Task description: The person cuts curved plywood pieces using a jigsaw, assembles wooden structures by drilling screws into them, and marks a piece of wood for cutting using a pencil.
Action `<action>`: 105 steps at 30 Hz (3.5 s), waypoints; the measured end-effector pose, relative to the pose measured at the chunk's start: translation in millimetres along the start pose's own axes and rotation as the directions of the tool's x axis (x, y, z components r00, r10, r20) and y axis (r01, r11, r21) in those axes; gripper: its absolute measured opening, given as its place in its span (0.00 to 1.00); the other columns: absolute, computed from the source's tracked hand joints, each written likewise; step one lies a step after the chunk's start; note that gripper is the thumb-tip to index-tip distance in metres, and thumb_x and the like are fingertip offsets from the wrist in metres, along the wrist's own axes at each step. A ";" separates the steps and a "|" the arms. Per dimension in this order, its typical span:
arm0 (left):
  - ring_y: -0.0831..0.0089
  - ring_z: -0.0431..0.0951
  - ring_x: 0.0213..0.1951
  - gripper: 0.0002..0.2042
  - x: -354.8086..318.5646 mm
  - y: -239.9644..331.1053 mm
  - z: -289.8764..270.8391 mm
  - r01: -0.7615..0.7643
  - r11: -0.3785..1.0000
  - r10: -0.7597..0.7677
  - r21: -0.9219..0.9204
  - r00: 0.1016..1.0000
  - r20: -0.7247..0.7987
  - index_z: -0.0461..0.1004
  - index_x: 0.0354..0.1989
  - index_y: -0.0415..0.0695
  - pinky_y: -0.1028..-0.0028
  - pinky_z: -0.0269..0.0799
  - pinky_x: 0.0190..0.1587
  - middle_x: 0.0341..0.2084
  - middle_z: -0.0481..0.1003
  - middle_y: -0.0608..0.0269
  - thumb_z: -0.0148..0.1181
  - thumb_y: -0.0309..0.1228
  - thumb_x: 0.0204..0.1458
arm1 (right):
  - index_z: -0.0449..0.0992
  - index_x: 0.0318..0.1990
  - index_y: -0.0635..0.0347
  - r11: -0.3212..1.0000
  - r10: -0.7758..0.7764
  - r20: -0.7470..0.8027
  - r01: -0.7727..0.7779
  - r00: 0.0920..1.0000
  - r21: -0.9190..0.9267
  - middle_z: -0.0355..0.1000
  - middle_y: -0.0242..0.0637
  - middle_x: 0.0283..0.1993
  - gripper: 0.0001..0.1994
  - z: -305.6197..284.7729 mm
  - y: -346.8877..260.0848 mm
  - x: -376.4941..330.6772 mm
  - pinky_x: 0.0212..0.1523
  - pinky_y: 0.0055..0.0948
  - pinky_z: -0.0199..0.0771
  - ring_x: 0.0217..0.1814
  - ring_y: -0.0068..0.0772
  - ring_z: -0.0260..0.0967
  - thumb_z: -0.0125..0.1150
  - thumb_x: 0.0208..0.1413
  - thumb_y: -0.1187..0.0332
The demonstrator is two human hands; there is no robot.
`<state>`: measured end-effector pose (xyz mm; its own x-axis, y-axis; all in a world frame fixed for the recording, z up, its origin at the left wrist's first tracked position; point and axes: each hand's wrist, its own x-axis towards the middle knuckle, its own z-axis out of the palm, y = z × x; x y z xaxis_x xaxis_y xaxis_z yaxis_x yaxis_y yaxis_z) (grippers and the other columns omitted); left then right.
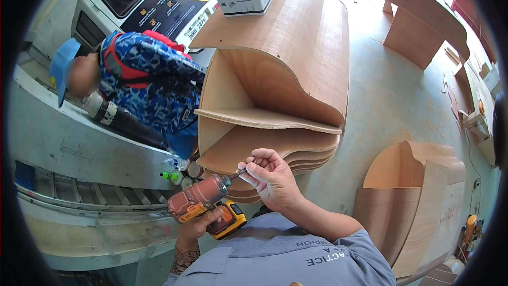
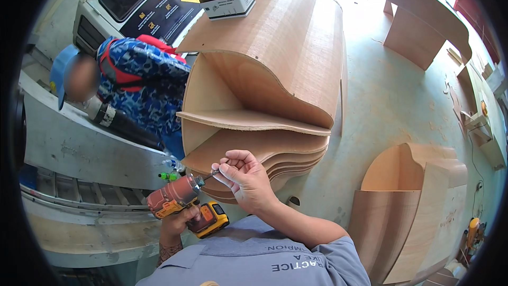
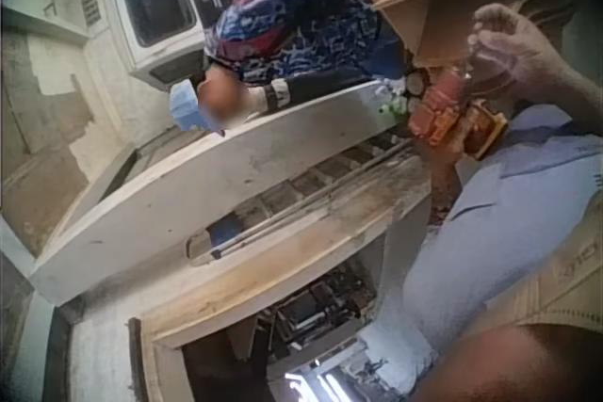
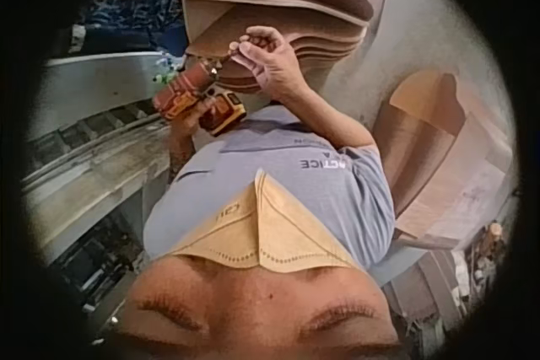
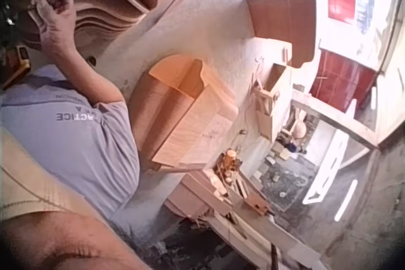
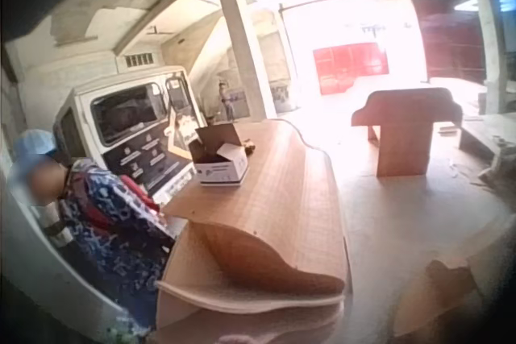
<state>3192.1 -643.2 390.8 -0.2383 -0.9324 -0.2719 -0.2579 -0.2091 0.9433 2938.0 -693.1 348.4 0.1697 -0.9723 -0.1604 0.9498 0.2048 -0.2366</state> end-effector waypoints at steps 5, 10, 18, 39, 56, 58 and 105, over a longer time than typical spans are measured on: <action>0.75 0.78 0.30 0.17 2.6 -1.2 0.0 -0.020 0.989 0.021 -0.148 1.000 0.004 0.75 0.55 0.36 0.74 0.75 0.35 0.29 0.78 0.62 0.66 0.29 0.60 | 0.74 0.53 0.59 1.000 -0.002 0.044 0.003 0.999 -0.012 0.80 0.38 0.49 0.13 3.8 3.0 0.3 0.66 0.42 0.82 0.58 0.38 0.81 0.65 0.65 0.82; 0.75 0.78 0.30 0.24 8.8 -11.9 9.5 -0.043 0.952 0.050 -0.302 0.999 0.016 0.74 0.61 0.33 0.73 0.76 0.35 0.30 0.78 0.61 0.68 0.29 0.57 | 0.74 0.53 0.59 1.000 -0.002 0.068 0.001 0.998 0.010 0.80 0.39 0.51 0.12 3.2 0.3 -4.5 0.65 0.41 0.82 0.59 0.39 0.81 0.64 0.66 0.81; 0.71 0.78 0.31 0.28 27.5 -5.3 -8.2 -0.039 0.818 0.154 -0.574 0.976 0.154 0.72 0.61 0.28 0.70 0.76 0.35 0.31 0.77 0.59 0.71 0.30 0.54 | 0.74 0.55 0.61 0.979 0.012 0.130 0.015 0.991 -0.205 0.80 0.42 0.53 0.10 13.7 -2.9 -14.0 0.65 0.38 0.84 0.61 0.36 0.80 0.63 0.69 0.77; 0.70 0.75 0.25 0.30 26.5 -15.2 28.8 -0.281 0.734 0.325 -0.619 0.945 -0.043 0.71 0.60 0.33 0.69 0.74 0.32 0.24 0.72 0.64 0.72 0.41 0.57 | 0.84 0.50 0.54 -0.466 -0.435 0.224 -0.005 0.872 -0.885 0.78 0.46 0.46 0.16 -281.4 -240.6 25.6 0.48 0.42 0.85 0.46 0.48 0.82 0.74 0.52 0.71; 0.70 0.75 0.27 0.28 1.4 10.4 231.8 -0.345 0.690 0.228 -0.636 0.938 -0.261 0.69 0.63 0.34 0.68 0.74 0.34 0.26 0.72 0.63 0.67 0.41 0.62 | 0.75 0.34 0.57 -0.659 0.064 0.445 0.372 0.893 -0.654 0.74 0.43 0.36 0.06 -310.1 -272.7 54.6 0.66 0.50 0.76 0.46 0.51 0.78 0.66 0.58 0.67; 0.71 0.75 0.27 0.28 -4.5 6.8 236.7 -0.316 0.702 0.159 -0.638 0.943 -0.291 0.70 0.63 0.34 0.69 0.74 0.34 0.26 0.72 0.64 0.68 0.40 0.60 | 0.74 0.33 0.56 -0.686 0.044 0.502 0.391 0.864 -0.613 0.74 0.41 0.35 0.08 -301.1 -277.1 56.4 0.68 0.52 0.75 0.46 0.48 0.78 0.69 0.55 0.66; 0.78 0.77 0.29 0.22 86.2 -150.7 546.4 -0.517 0.446 -0.321 -0.731 0.670 -0.670 0.74 0.60 0.38 0.74 0.78 0.35 0.51 0.82 0.56 0.65 0.25 0.55 | 0.67 0.55 0.79 -0.530 0.845 -0.119 0.783 0.522 -0.325 0.78 0.71 0.36 0.26 -156.3 -262.5 150.3 0.50 0.57 0.83 0.44 0.72 0.80 0.65 0.58 0.64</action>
<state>2698.8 -530.9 121.1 0.5500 -0.7549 -0.3572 0.6922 0.1727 0.7008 2673.1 -875.5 236.6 0.8595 -0.3212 -0.3976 -0.4558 -0.8337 -0.3119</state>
